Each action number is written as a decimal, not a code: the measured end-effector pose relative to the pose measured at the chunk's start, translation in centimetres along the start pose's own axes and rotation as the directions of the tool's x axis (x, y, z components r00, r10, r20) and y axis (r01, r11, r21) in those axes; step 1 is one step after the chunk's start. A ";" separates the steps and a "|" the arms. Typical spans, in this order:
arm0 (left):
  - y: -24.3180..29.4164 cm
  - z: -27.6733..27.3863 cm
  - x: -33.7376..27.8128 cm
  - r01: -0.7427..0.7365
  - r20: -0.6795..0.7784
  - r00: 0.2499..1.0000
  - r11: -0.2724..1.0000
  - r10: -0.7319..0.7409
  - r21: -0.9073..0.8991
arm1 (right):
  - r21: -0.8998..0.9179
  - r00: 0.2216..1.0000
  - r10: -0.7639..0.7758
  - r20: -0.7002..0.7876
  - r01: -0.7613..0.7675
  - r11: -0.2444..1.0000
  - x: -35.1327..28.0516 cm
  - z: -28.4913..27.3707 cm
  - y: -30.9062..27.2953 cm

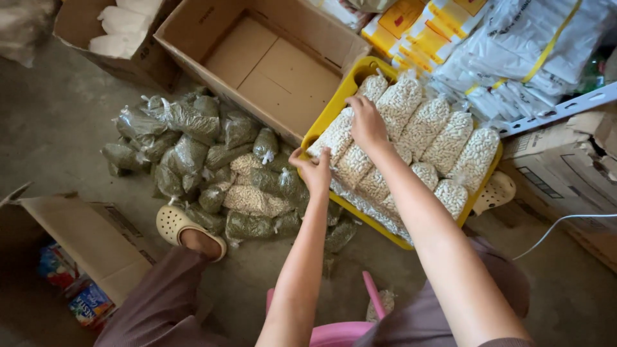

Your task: Organize and sort small bags of food products into bins and boxes.

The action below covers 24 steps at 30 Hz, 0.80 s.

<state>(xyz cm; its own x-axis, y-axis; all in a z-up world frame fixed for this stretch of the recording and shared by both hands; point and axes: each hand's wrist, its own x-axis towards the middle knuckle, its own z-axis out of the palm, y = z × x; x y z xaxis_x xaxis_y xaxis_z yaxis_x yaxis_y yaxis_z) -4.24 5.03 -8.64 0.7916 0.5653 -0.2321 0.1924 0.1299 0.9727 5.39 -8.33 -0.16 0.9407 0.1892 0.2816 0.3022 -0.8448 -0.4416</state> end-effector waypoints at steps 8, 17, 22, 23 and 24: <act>-3.4 0.9 1.6 -0.079 0.007 0.997 0.995 0.079 0.060 | -0.223 0.969 -0.057 0.240 0.112 0.968 -2.4 -1.0 -3.8; -0.1 -6.7 1.9 -0.035 -0.022 0.999 0.985 0.039 0.172 | -0.316 0.908 0.025 0.419 0.119 0.941 -2.6 -0.1 -3.0; -11.1 -14.5 4.4 0.232 -0.453 0.883 0.952 -0.121 0.198 | -0.274 0.902 -0.008 0.431 0.139 0.952 -2.8 0.6 -2.0; -15.1 -15.5 5.3 0.315 -0.532 0.822 0.940 -0.202 0.129 | -0.269 0.908 -0.006 0.418 0.130 0.954 -2.9 0.6 -2.0; -19.2 -16.4 6.2 0.390 -0.600 0.748 0.919 -0.282 0.054 | -0.264 0.914 -0.004 0.405 0.121 0.957 -2.9 0.5 -1.9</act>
<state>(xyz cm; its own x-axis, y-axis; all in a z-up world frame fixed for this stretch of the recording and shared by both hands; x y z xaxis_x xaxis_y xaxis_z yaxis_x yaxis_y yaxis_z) -12.52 19.45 -28.64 0.1898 0.8755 -0.4443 0.5167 0.2958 0.8035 2.16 -7.00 -0.60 0.9213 0.3791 -0.0861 0.3623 -0.9176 -0.1636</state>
